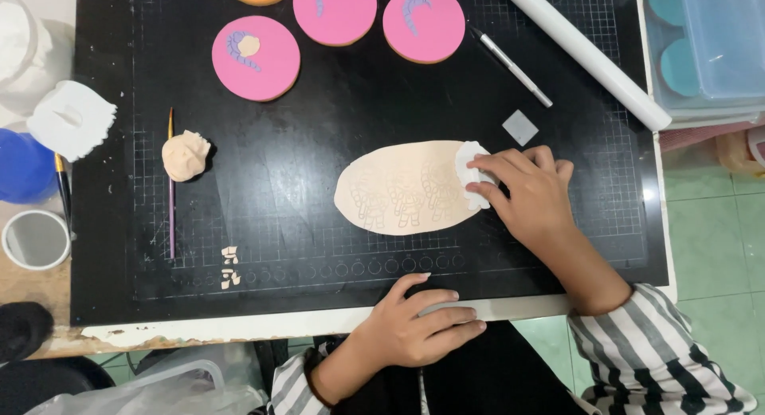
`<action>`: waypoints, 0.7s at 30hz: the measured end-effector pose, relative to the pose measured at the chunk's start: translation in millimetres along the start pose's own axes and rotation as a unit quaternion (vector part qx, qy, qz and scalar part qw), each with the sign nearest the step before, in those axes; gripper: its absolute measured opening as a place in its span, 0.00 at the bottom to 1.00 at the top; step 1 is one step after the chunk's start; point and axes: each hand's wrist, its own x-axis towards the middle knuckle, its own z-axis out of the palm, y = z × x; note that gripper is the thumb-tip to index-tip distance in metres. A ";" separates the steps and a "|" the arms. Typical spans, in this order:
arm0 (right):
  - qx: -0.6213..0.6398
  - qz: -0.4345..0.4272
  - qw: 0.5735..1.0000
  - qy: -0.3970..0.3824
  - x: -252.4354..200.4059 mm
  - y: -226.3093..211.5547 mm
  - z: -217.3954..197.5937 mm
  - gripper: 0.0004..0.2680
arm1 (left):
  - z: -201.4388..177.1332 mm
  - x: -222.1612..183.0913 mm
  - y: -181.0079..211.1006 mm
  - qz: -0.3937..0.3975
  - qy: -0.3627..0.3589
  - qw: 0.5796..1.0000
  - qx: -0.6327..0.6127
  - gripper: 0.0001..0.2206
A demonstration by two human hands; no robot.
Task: Rolling out a piece of clay and using a craft knife to trace a design from a template.
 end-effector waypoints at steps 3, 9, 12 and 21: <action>0.003 -0.004 1.000 -0.005 -0.3 1.1 -0.9 0.09 | -2.3 -1.3 2.1 0.002 0.001 1.000 0.007 0.01; -0.003 0.007 1.000 -0.027 2.5 -4.1 -9.0 0.10 | 3.1 -4.0 3.1 -0.012 -0.006 1.000 0.010 0.02; 0.004 0.004 1.000 -0.030 1.6 -3.3 -10.7 0.11 | 0.3 -13.3 7.2 -0.017 -0.007 1.000 0.000 0.06; 0.030 0.033 0.998 -0.045 7.6 -15.4 -21.6 0.13 | -1.7 -6.7 4.2 -0.011 -0.016 1.000 -0.019 0.08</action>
